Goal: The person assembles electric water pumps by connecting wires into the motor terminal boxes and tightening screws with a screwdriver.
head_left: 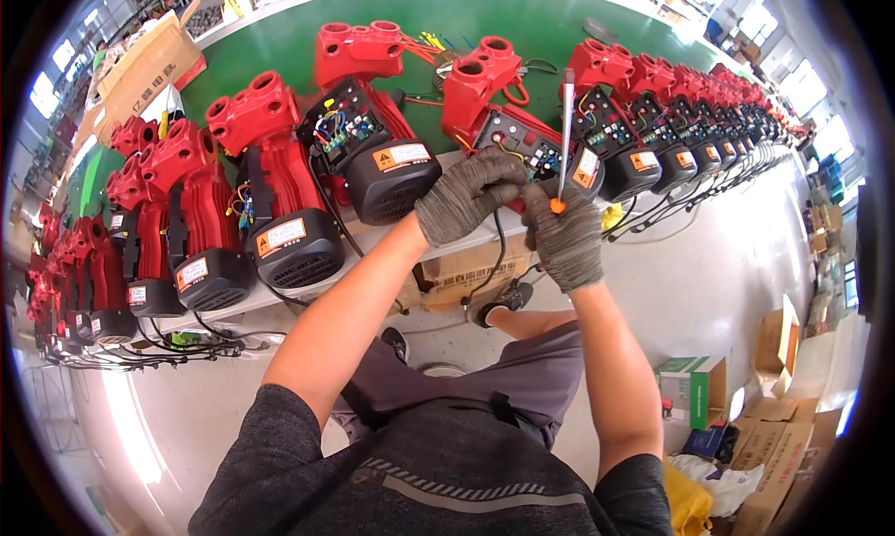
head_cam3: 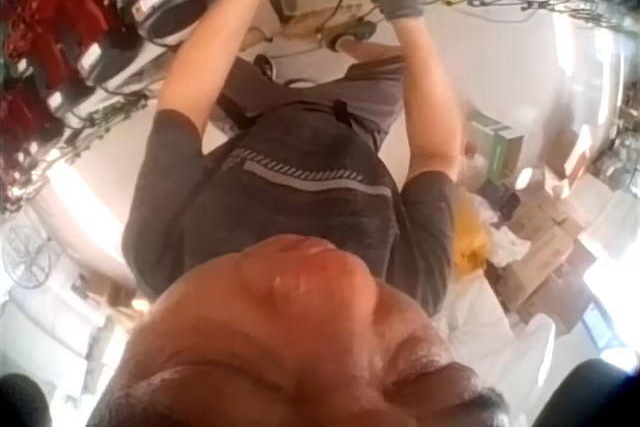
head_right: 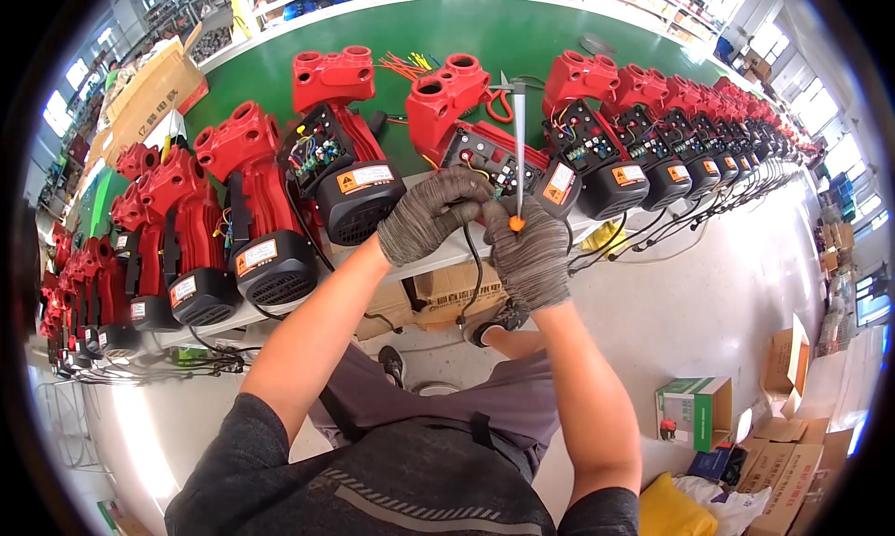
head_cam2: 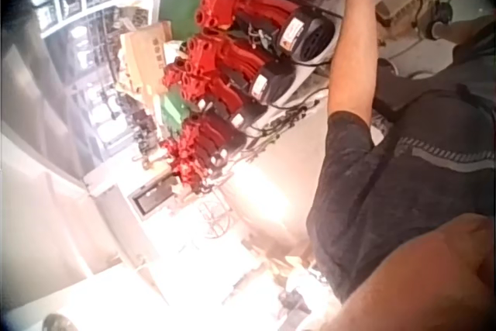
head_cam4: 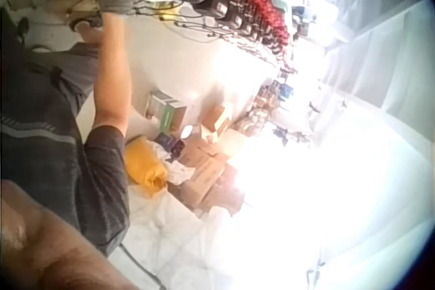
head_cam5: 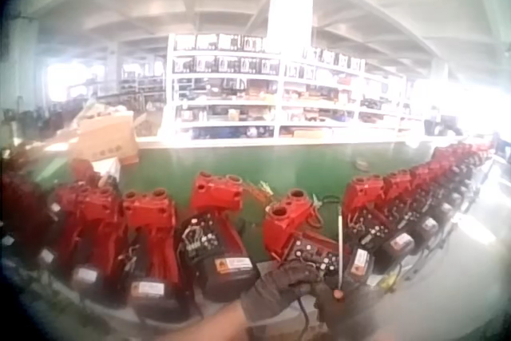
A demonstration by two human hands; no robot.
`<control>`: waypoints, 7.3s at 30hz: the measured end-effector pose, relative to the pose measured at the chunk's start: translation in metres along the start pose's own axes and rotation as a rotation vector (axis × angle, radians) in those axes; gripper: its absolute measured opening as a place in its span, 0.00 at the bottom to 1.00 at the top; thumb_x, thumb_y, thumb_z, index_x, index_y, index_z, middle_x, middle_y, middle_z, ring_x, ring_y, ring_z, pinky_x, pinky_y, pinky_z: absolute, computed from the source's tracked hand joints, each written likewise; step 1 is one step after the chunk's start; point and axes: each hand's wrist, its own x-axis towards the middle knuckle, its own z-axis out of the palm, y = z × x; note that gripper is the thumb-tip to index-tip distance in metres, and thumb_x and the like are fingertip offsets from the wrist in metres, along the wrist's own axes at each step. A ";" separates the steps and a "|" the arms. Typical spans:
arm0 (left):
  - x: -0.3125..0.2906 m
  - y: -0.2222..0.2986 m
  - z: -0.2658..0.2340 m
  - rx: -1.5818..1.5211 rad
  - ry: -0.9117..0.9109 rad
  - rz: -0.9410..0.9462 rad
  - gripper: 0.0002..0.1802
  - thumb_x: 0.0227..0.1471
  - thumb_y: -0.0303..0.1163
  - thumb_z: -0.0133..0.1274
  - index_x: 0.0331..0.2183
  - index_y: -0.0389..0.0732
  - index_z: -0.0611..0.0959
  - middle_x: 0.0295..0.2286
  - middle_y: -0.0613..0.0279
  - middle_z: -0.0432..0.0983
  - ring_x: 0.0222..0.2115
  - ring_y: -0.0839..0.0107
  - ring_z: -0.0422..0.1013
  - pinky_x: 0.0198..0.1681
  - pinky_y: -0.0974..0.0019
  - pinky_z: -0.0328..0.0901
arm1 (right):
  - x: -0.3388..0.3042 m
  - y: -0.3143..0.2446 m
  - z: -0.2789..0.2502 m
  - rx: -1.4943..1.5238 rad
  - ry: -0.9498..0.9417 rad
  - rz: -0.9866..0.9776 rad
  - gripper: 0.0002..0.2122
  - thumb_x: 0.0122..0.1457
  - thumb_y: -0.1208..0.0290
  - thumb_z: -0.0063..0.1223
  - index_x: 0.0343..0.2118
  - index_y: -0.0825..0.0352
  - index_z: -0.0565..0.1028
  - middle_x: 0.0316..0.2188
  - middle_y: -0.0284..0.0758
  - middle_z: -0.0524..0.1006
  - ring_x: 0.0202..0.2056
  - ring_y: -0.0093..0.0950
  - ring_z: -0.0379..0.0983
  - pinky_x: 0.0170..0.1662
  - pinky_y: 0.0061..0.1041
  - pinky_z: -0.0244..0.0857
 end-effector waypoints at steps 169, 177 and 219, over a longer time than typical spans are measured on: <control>0.013 0.011 0.021 0.342 0.436 -0.058 0.09 0.49 0.24 0.60 0.36 0.40 0.84 0.36 0.56 0.80 0.57 0.49 0.67 0.60 0.50 0.61 | -0.127 -0.028 -0.140 -0.381 0.228 -0.344 0.19 0.52 0.88 0.56 0.48 0.66 0.76 0.46 0.40 0.75 0.37 0.27 0.76 0.40 0.24 0.71; 0.014 0.001 0.028 0.547 0.501 0.078 0.08 0.42 0.21 0.60 0.30 0.39 0.81 0.28 0.58 0.76 0.54 0.49 0.70 0.55 0.47 0.63 | -0.095 -0.069 -0.113 -0.145 0.423 -0.653 0.23 0.60 0.81 0.60 0.56 0.63 0.64 0.45 0.50 0.76 0.38 0.33 0.78 0.39 0.29 0.78; 0.011 -0.004 0.027 0.532 0.404 0.058 0.13 0.38 0.24 0.57 0.33 0.36 0.81 0.25 0.59 0.73 0.41 0.65 0.73 0.67 0.61 0.58 | -0.047 -0.138 -0.063 -1.054 -0.039 -0.814 0.25 0.40 0.57 0.74 0.40 0.64 0.80 0.29 0.37 0.78 0.26 0.35 0.76 0.25 0.31 0.67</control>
